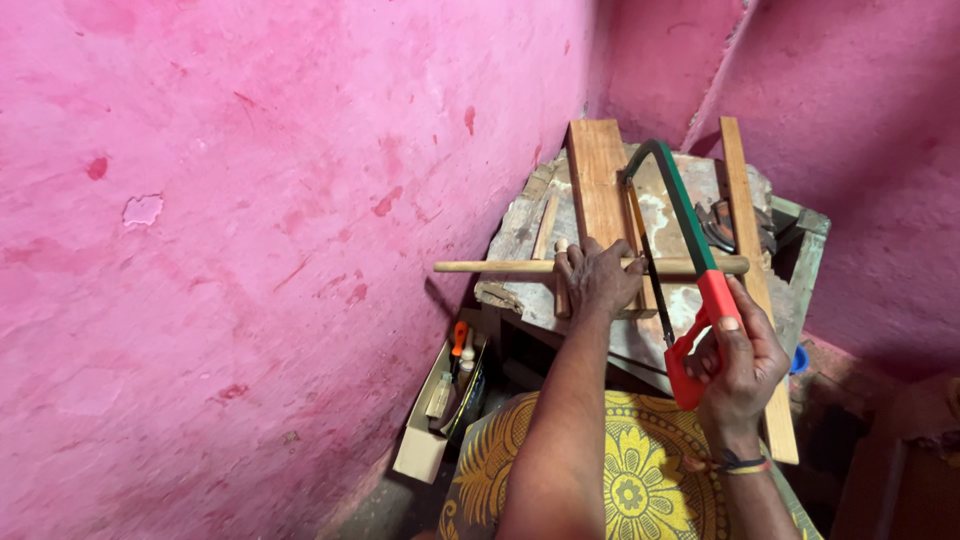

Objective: The person uses a hand saw to cut a cylindrical wooden dowel on a workbench. The dowel is held steady with the left hand while the right hand moves the saw back and forth until the cut is complete. The cut piece is then separated and briefly inspected.

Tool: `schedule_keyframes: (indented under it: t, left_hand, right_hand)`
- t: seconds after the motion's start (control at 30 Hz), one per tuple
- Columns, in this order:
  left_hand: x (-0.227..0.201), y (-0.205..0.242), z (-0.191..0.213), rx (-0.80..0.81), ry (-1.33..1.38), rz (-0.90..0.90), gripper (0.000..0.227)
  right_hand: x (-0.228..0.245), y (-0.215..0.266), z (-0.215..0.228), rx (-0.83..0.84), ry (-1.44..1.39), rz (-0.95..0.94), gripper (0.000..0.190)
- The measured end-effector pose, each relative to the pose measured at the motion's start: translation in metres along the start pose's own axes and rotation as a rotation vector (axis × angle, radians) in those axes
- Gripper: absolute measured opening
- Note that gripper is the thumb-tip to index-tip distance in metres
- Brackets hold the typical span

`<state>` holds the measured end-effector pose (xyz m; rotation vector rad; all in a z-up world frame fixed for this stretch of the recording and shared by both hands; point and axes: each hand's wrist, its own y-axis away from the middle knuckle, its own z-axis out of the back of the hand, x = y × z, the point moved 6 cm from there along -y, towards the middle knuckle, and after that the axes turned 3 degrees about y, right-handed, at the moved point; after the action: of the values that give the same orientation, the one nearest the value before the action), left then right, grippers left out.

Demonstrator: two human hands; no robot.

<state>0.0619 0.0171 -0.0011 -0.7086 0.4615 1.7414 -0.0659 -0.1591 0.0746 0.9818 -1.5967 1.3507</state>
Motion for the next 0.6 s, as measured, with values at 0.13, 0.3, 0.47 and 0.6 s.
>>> schedule_keyframes:
  t: [0.13, 0.3, 0.47, 0.6]
  left_hand:
    - [0.004, -0.002, -0.005, 0.028, -0.005, 0.006, 0.026]
    - [0.003, -0.005, -0.007, 0.022, -0.02, 0.013, 0.045]
    - [0.001, -0.005, -0.003, 0.016, 0.015, 0.013, 0.05]
    - [0.003, -0.006, -0.004, 0.015, -0.005, -0.002, 0.053]
  right_hand:
    - [0.001, -0.001, -0.006, 0.164, 0.028, -0.088, 0.061]
    - [0.006, 0.006, 0.001, 0.22, 0.242, -0.102, 0.062]
    - [-0.011, 0.003, 0.03, 0.212, 0.224, -0.289, 0.059]
    - [-0.038, -0.018, 0.085, 0.045, 0.392, -0.261, 0.063]
